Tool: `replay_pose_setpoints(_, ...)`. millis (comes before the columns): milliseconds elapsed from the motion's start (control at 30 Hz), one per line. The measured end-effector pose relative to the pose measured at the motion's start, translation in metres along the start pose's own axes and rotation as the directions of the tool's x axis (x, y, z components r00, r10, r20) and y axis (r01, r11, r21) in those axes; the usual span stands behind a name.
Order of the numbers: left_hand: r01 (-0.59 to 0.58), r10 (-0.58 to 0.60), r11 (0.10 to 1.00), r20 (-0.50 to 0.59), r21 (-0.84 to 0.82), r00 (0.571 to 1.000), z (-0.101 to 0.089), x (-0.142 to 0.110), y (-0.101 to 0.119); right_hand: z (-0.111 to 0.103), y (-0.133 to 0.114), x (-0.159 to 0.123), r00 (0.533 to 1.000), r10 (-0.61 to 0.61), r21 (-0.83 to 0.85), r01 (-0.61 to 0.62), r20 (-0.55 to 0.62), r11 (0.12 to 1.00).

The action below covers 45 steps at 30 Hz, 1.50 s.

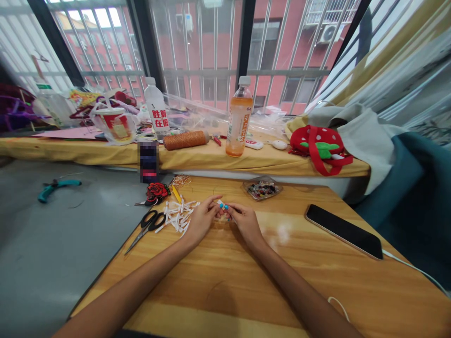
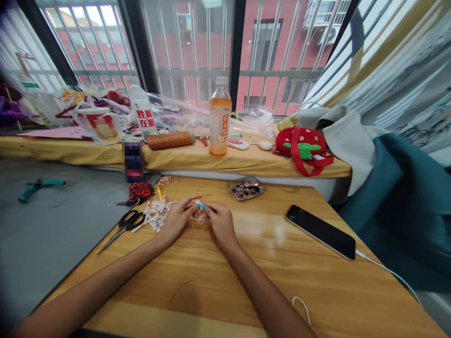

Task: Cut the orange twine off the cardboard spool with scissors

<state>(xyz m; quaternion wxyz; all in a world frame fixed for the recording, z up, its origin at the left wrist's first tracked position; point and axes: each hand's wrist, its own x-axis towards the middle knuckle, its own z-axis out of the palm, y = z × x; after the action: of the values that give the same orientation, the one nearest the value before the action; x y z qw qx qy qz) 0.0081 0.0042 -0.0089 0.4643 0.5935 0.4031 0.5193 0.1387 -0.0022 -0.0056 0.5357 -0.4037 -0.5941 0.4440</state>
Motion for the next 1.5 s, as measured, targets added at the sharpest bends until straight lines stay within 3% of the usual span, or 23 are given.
replay_pose_setpoints(133,0.079,-0.075,0.988,0.034,-0.132,0.997,0.003,0.001,-0.003,0.000,-0.002,-0.001,0.999,-0.029,-0.058,0.027,-0.026,0.998)
replay_pose_setpoints(233,0.064,-0.059,0.989,0.042,-0.131,0.997,0.003,0.002,-0.004,0.000,-0.002,0.000,0.999,-0.041,-0.077,0.040,-0.010,0.996)
replay_pose_setpoints(467,-0.015,0.014,0.993,0.008,0.114,1.000,0.001,-0.002,-0.003,0.000,0.002,0.002,1.000,0.016,-0.045,-0.016,0.008,0.999)
replay_pose_setpoints(600,0.016,-0.026,0.991,0.073,0.129,0.997,0.003,-0.003,-0.003,-0.002,0.006,0.003,0.993,0.081,0.022,-0.080,-0.084,0.997)
replay_pose_setpoints(767,0.065,-0.078,0.994,0.168,0.084,0.983,0.000,0.001,-0.006,-0.006,0.009,0.006,0.988,0.108,0.068,-0.100,-0.113,0.993)
replay_pose_setpoints(900,0.001,-0.091,0.952,0.278,0.306,0.956,-0.011,0.005,-0.003,-0.009,0.007,0.008,0.993,0.091,0.045,-0.088,-0.075,0.995)
replay_pose_setpoints(1000,-0.215,0.022,0.753,0.303,0.622,0.953,-0.021,0.006,0.006,-0.009,0.002,0.007,0.998,0.061,-0.010,-0.061,0.000,0.998)
replay_pose_setpoints(1133,-0.484,0.200,0.278,0.442,0.830,0.874,-0.025,0.003,0.020,-0.003,-0.003,0.002,0.996,-0.020,-0.285,0.045,0.090,0.958)
replay_pose_setpoints(1200,-0.518,0.225,0.081,0.491,0.851,0.842,-0.022,0.000,0.024,0.001,-0.003,0.000,0.998,-0.016,-0.393,0.039,0.062,0.919)
replay_pose_setpoints(1267,-0.491,0.254,0.019,0.470,0.871,0.845,-0.017,-0.004,0.026,0.004,-0.003,-0.001,1.000,0.003,-0.433,0.002,0.011,0.901)
replay_pose_setpoints(1333,-0.426,0.300,0.098,0.382,0.899,0.874,-0.011,-0.007,0.024,0.005,-0.002,-0.001,0.999,0.026,-0.416,-0.038,-0.035,0.908)
replay_pose_setpoints(1433,-0.358,0.283,0.387,0.261,0.850,0.923,-0.003,-0.009,0.016,0.004,0.000,-0.001,0.995,0.045,-0.358,-0.074,-0.089,0.931)
replay_pose_setpoints(1500,-0.351,0.232,0.576,0.264,0.739,0.936,0.000,-0.009,0.010,0.001,0.003,0.000,0.993,0.043,-0.313,-0.077,-0.114,0.947)
